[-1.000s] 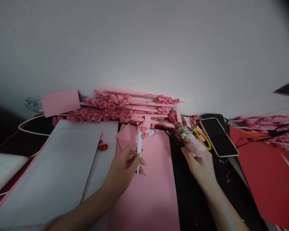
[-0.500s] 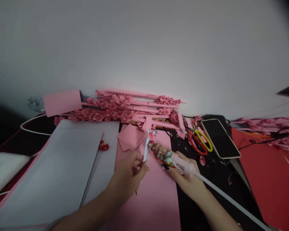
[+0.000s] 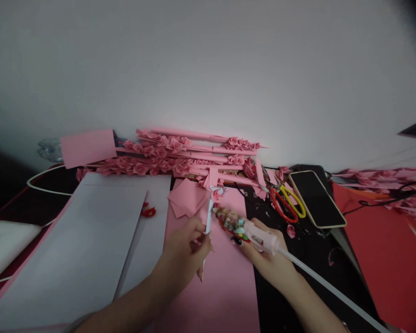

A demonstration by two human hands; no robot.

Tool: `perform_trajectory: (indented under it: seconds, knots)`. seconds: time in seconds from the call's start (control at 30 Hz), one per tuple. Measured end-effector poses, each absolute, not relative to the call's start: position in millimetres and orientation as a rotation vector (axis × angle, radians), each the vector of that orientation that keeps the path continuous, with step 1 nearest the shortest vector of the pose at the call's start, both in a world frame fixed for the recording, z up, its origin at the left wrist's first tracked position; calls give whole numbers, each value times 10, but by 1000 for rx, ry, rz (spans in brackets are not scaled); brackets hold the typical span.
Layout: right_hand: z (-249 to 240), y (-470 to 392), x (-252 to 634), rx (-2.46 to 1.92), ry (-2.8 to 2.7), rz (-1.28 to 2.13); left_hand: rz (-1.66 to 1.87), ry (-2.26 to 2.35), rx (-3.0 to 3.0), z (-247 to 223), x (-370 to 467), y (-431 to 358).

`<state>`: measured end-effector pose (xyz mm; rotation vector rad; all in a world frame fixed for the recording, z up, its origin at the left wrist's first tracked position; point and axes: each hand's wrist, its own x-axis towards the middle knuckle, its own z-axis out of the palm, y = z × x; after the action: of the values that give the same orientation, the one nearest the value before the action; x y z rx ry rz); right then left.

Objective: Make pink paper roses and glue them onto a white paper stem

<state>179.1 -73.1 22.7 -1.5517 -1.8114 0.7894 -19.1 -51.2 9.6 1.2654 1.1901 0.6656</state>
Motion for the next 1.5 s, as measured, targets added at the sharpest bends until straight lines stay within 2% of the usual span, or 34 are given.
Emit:
perform_trajectory:
  seconds: [0.5,0.73,1.13,1.5]
  knots:
    - [178,-753,1814,-1532,-1829,747,642,1194,1281,97,-200,-529]
    - [206,-748,1799,-1491,-1743,862,647,1196,1267,80,-188,-520]
    - [160,-767,1825,-1507,-1818,701,636,1193,1273,77,-193,-522]
    - [215,-739,1809,-1500,-1805,765,625,1207,1259,102,-185,-521]
